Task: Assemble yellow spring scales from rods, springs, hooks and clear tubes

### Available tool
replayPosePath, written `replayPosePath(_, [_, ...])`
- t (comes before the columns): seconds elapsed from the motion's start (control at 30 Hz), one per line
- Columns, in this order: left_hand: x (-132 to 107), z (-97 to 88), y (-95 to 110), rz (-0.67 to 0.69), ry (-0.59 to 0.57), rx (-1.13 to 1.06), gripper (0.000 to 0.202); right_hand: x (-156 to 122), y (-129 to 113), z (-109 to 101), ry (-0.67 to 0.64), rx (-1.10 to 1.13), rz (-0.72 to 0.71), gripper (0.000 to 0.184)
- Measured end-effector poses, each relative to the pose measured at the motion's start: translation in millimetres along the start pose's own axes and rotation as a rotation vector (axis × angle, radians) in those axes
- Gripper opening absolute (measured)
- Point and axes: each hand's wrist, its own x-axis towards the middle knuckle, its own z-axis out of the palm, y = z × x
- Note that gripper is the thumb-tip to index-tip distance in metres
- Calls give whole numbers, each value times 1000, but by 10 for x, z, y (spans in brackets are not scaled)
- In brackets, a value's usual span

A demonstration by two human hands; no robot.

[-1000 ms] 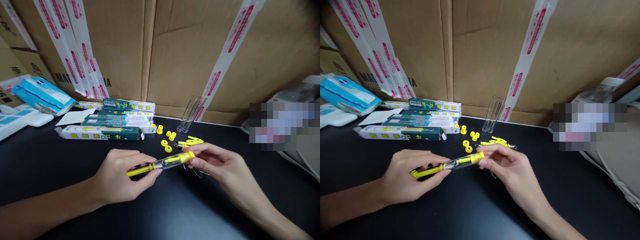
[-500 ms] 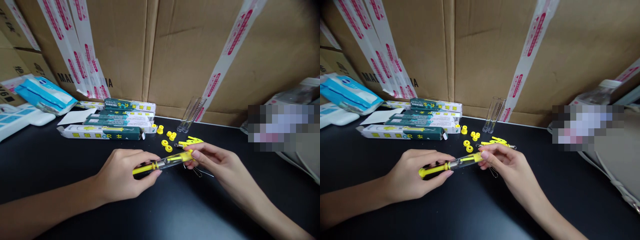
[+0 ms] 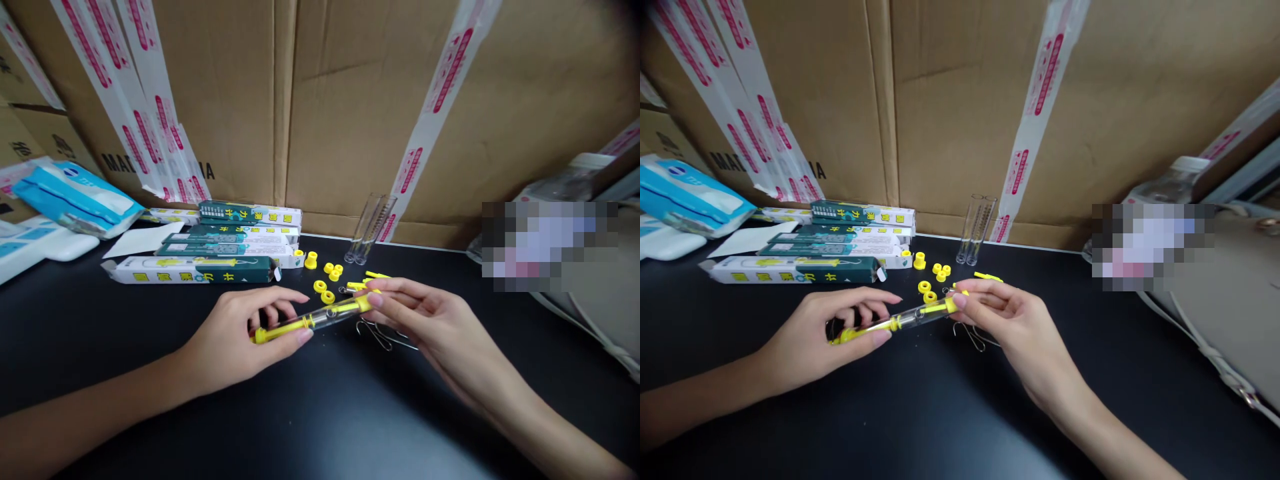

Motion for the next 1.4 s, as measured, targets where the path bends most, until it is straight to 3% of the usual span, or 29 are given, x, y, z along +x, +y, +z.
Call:
replayPosePath(0.13, [48,-94,-36,-16,-28,-24,38,33,-20,-39,69,59,15,31])
replayPosePath(0.3, [112,-130,-111,-87,-41,-24,29,60,-11,-94,140,91,29,31])
replayPosePath(0.57, [40,-111,-76,-102,-33,193,37,64,14,-112,123,84,21,32])
replayPosePath(0.73, [-2,-90,-64,-116,-73,119,39,77,15,-123,123,106,15,30])
replayPosePath(1.07, [41,-95,-218,-199,41,-117,36,24,14,-48,43,136,7,29])
replayPosePath(1.27, [45,-101,-178,-184,54,-70,39,31,33,-68,28,82,-16,31])
replayPosePath(1.4, [14,-98,-40,-115,-9,68,38,39,46,-84,28,53,-30,33])
